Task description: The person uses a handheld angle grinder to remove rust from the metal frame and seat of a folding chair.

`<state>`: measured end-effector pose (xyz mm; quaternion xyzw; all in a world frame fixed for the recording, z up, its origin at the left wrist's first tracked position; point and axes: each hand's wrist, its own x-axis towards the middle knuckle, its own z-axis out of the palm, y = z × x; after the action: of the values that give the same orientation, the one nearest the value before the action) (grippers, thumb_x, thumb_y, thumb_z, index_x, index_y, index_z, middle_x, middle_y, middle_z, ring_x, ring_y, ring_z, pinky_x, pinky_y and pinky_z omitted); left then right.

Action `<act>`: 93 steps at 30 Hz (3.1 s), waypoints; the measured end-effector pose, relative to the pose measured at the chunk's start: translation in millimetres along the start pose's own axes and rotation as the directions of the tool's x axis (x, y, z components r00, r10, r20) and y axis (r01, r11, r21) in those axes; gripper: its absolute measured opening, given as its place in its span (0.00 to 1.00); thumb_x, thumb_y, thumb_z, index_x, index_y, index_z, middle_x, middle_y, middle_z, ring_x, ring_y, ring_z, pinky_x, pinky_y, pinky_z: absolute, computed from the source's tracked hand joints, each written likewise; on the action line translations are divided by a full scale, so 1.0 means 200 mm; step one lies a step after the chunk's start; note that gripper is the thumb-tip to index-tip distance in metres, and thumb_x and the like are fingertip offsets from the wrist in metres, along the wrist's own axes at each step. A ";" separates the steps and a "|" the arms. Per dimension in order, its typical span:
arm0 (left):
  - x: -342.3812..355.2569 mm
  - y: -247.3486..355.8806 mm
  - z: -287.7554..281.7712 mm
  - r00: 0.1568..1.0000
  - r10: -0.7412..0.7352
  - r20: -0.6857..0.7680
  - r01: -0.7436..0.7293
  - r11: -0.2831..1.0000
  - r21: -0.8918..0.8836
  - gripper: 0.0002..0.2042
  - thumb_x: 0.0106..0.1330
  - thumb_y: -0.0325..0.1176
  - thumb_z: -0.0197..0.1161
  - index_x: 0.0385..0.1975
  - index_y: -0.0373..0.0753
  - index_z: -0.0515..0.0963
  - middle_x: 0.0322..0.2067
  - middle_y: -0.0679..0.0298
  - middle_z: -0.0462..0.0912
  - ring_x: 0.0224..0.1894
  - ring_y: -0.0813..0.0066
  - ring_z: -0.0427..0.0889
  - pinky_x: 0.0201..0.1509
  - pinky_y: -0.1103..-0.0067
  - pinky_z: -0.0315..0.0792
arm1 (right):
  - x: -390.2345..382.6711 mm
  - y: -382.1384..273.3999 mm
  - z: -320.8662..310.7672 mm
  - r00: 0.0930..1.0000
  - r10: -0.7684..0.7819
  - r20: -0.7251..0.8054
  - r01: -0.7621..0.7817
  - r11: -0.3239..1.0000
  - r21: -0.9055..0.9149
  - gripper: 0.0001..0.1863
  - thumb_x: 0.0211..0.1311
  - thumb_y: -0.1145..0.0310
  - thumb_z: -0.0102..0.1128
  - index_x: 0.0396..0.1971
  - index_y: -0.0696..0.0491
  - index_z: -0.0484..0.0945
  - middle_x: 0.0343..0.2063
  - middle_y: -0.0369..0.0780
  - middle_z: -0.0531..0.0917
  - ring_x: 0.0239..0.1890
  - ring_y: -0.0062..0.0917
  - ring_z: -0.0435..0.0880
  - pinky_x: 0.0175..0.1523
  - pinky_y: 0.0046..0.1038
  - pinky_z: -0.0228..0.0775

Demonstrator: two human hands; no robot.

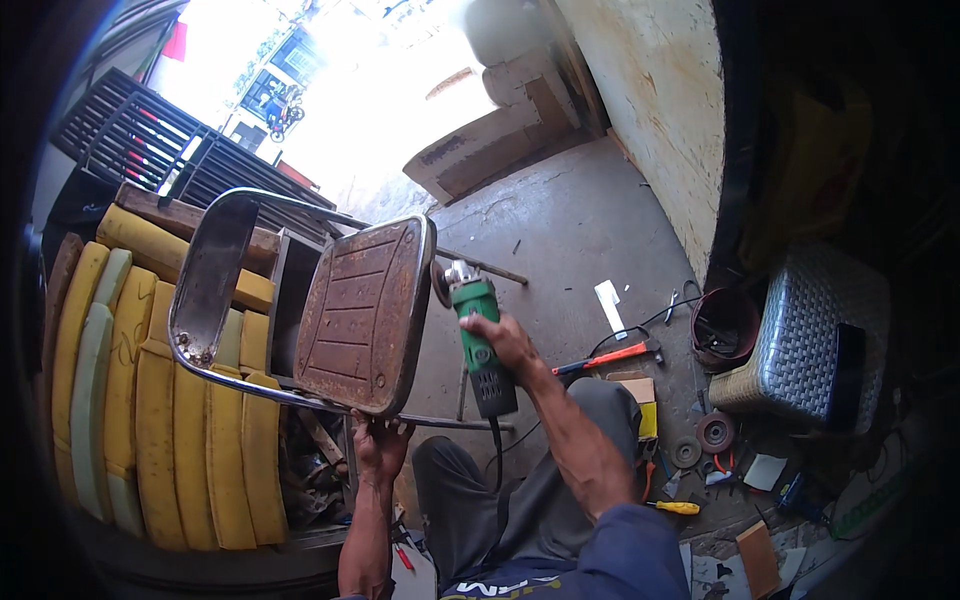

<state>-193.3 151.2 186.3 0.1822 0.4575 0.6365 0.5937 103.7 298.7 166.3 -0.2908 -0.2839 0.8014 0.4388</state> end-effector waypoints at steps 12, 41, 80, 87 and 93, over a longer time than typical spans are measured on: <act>-0.01 0.01 0.03 1.000 -0.022 -0.003 0.022 1.000 -0.017 0.22 0.74 0.62 0.51 0.48 0.53 0.81 0.38 0.73 0.83 0.39 0.75 0.77 0.58 0.57 0.66 | -0.30 0.16 0.14 0.985 -0.126 -0.122 0.069 0.918 -0.391 0.31 0.56 0.51 0.70 0.52 0.58 0.74 0.37 0.41 0.82 0.38 0.26 0.83 0.46 0.32 0.79; 0.05 -0.08 -0.10 0.989 0.072 0.130 -0.045 0.979 -0.200 0.20 0.78 0.56 0.47 0.44 0.48 0.78 0.37 0.68 0.82 0.39 0.71 0.76 0.54 0.64 0.68 | -0.73 0.09 0.56 0.979 -0.034 -0.199 -0.138 0.607 -0.782 0.46 0.55 0.45 0.71 0.60 0.63 0.62 0.47 0.65 0.82 0.52 0.59 0.83 0.60 0.47 0.74; 0.09 -0.06 -0.14 0.969 0.157 0.190 -0.131 0.981 -0.141 0.17 0.79 0.49 0.51 0.46 0.42 0.79 0.40 0.65 0.84 0.43 0.71 0.80 0.48 0.71 0.71 | -0.34 -0.31 0.48 0.910 -0.402 0.104 0.056 -0.128 -0.990 0.40 0.53 0.64 0.66 0.63 0.65 0.60 0.32 0.56 0.80 0.27 0.52 0.86 0.31 0.50 0.81; 0.07 -0.05 -0.10 0.985 0.151 0.079 -0.136 0.976 -0.171 0.18 0.79 0.50 0.51 0.47 0.41 0.78 0.39 0.64 0.84 0.41 0.71 0.79 0.48 0.71 0.70 | -0.47 -0.32 0.58 0.907 -0.090 0.412 0.364 -0.326 -0.872 0.43 0.54 0.61 0.67 0.65 0.68 0.58 0.33 0.55 0.80 0.26 0.52 0.86 0.30 0.49 0.82; 0.11 -0.05 -0.11 0.971 0.176 0.159 -0.157 0.979 -0.126 0.19 0.78 0.51 0.52 0.43 0.40 0.80 0.35 0.65 0.83 0.38 0.71 0.77 0.47 0.71 0.69 | -0.18 -0.52 0.53 0.934 -0.305 0.186 0.042 -0.423 -0.905 0.39 0.53 0.61 0.67 0.61 0.67 0.64 0.34 0.58 0.84 0.30 0.51 0.88 0.37 0.46 0.83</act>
<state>-209.1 163.0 160.7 0.2396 0.3517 0.6912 0.5841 98.9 293.8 319.4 -0.5350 -0.8266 0.0963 0.1459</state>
